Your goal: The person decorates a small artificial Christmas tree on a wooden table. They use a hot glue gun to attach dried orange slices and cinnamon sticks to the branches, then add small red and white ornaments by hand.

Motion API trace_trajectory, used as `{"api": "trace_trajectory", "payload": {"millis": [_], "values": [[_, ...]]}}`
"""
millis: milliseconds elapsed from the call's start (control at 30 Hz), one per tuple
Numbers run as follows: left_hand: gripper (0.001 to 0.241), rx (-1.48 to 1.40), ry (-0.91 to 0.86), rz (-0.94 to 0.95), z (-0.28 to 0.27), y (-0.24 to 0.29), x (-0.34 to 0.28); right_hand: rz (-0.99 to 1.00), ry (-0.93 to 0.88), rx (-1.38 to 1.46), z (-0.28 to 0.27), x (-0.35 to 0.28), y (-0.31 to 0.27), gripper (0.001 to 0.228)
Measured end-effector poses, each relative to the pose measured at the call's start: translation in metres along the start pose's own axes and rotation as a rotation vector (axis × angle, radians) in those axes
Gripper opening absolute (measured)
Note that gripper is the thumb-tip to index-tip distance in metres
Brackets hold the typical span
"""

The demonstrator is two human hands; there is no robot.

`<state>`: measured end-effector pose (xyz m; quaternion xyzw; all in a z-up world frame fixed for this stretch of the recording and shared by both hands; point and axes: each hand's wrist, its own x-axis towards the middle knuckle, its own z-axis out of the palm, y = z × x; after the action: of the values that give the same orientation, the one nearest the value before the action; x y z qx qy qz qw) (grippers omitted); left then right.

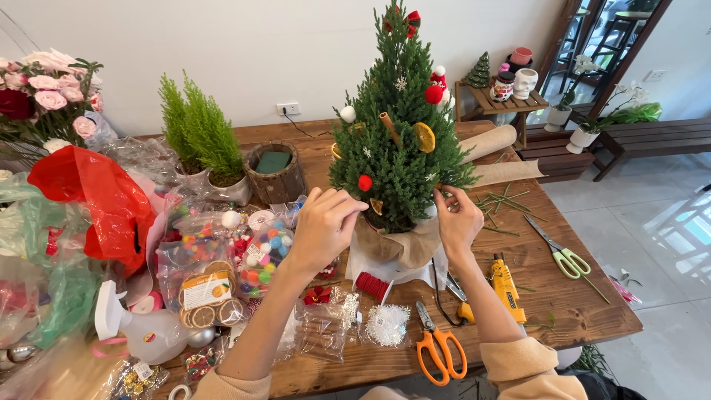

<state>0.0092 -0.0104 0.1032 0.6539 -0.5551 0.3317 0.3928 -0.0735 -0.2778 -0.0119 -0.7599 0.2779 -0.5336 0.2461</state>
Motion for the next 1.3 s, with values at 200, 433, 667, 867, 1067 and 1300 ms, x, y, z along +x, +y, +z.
{"api": "trace_trajectory", "payload": {"millis": [200, 433, 667, 867, 1067, 1300], "values": [[0.016, -0.005, -0.002, -0.017, 0.0, -0.005, -0.004, 0.054, -0.04, -0.084, 0.003, 0.003, 0.001, 0.016], [0.016, -0.003, -0.005, -0.029, 0.001, -0.006, -0.004, 0.074, -0.032, -0.102, 0.006, 0.003, 0.001, 0.018], [0.015, 0.008, -0.003, -0.027, 0.004, -0.007, -0.01, -0.02, -0.013, -0.032, -0.001, 0.001, 0.001, 0.022], [0.014, 0.023, -0.013, -0.042, -0.005, -0.012, -0.016, -0.059, 0.016, 0.067, -0.007, -0.004, -0.002, 0.023], [0.015, -0.001, -0.007, -0.085, -0.019, -0.015, -0.023, -0.066, 0.065, 0.231, -0.014, -0.006, -0.017, 0.013], [0.017, -0.026, -0.055, -0.264, -0.033, -0.04, -0.052, -0.039, 0.114, 0.347, -0.019, -0.008, -0.009, 0.007]]}}
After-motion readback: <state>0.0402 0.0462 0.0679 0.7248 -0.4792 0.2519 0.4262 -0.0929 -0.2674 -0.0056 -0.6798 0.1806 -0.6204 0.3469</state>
